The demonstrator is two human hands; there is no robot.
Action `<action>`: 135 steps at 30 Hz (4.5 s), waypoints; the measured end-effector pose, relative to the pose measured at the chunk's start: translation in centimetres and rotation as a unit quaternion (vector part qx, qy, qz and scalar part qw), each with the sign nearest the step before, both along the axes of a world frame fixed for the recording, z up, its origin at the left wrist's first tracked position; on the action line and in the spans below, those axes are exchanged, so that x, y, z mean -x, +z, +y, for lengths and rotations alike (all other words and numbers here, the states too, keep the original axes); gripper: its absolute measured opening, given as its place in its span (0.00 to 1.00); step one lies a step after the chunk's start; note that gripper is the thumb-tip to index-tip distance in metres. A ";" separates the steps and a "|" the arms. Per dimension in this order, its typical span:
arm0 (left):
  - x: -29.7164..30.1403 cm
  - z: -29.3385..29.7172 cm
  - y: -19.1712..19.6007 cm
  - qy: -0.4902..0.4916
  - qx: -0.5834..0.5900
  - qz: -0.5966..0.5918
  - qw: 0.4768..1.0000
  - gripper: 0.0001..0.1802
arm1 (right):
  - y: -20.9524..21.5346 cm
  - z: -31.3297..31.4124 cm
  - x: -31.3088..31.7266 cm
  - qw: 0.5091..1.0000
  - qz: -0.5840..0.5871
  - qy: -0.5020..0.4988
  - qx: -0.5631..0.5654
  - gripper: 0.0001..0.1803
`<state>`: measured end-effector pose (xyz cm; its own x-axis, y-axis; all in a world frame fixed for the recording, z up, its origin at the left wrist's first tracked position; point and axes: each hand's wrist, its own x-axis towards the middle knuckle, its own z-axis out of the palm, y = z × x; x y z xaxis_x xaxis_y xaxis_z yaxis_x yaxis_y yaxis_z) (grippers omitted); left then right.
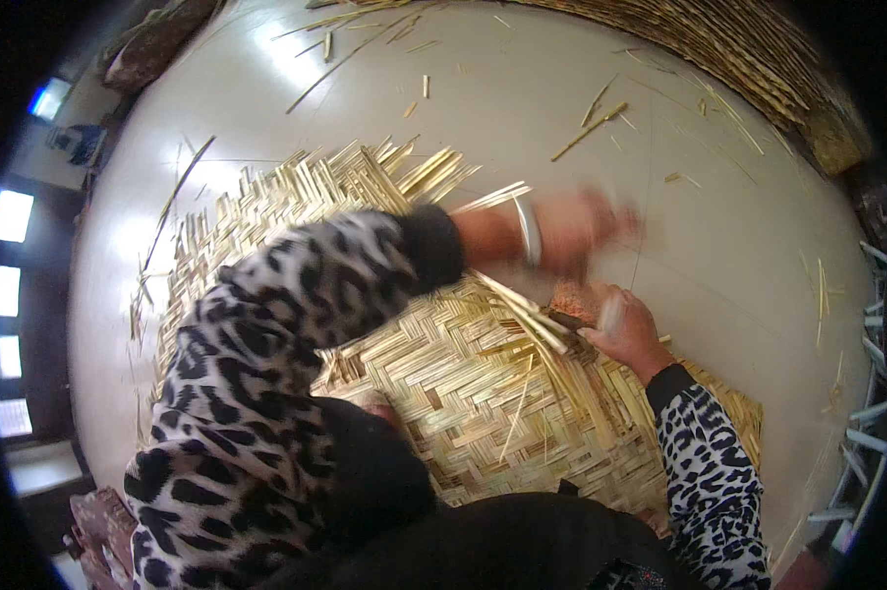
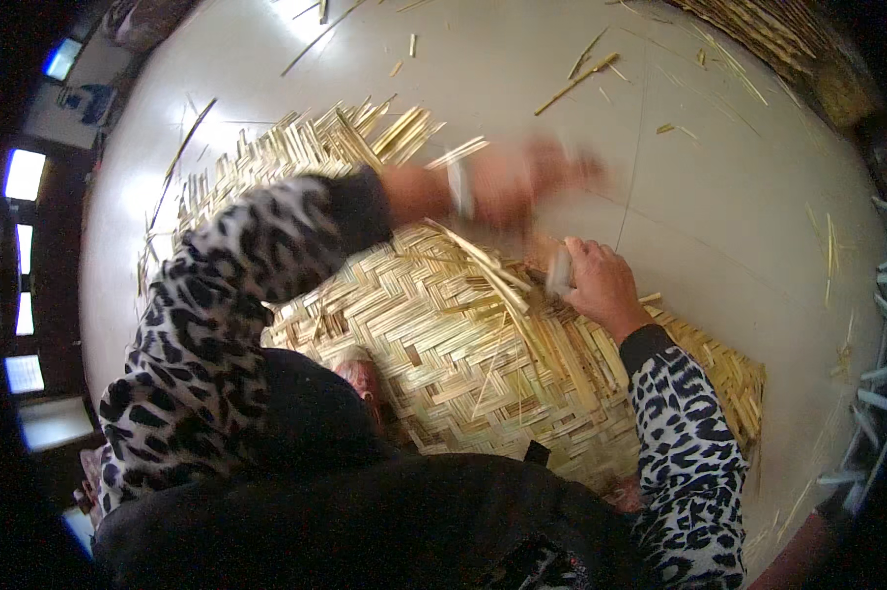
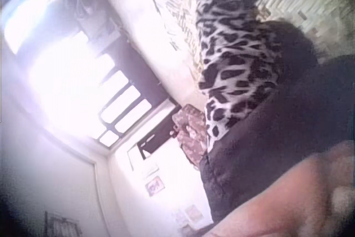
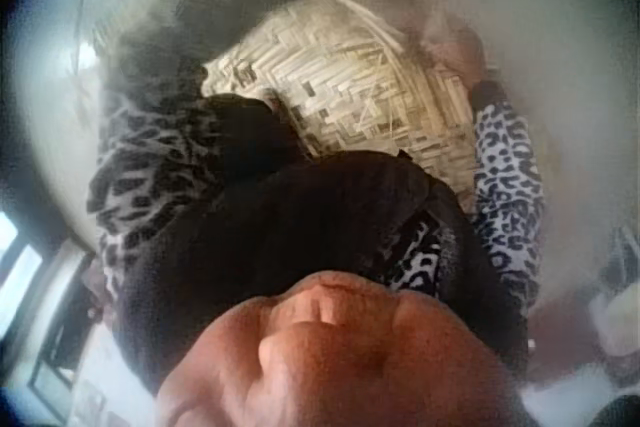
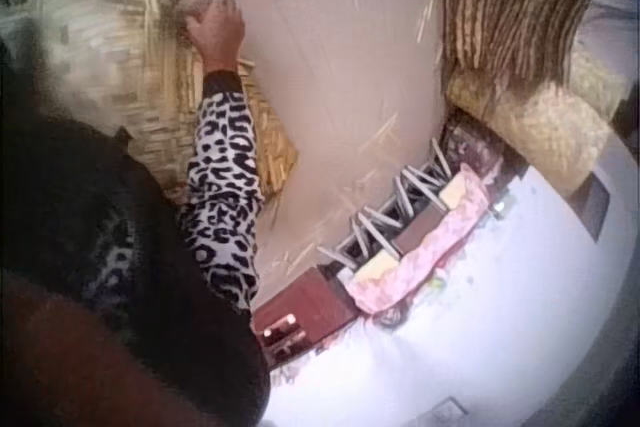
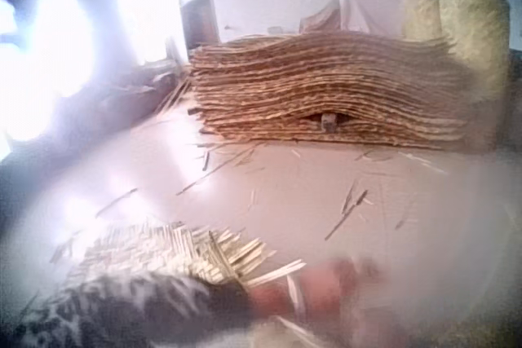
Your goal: The person weaves a flat mat or basket base using dried palm leaves. They interlace strips by hand, then repeatedly tap the woven area with a brick to compact and flatten the weave. The person adjusts the leaf strips and continues the interlacing pattern throughout the clip.
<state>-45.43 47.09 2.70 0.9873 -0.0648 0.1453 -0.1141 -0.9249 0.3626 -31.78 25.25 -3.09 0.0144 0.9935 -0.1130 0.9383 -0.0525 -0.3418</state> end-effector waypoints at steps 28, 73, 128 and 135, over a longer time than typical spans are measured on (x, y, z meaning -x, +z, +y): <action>21.0 15.6 -1.6 -0.005 0.068 0.257 0.964 0.16 | 2.3 0.5 -0.4 0.993 -0.036 -0.081 0.074 0.43; 28.3 1.7 -11.0 -0.115 -0.098 0.143 0.978 0.31 | 5.1 5.7 10.5 0.997 0.055 -0.011 0.055 0.39; 28.5 0.9 -10.7 -0.102 -0.001 0.186 0.977 0.30 | 3.0 13.7 16.2 0.999 -0.018 0.024 0.021 0.36; 29.8 0.7 -12.6 -0.112 -0.115 0.070 0.985 0.30 | 2.3 16.4 14.2 0.995 0.039 0.058 0.068 0.35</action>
<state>-75.23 47.74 -9.87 0.9537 -0.2987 -0.0353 -0.2885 -0.9417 0.1732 -45.95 41.66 -0.77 -0.1137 0.9634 -0.2427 0.9112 0.0038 -0.4118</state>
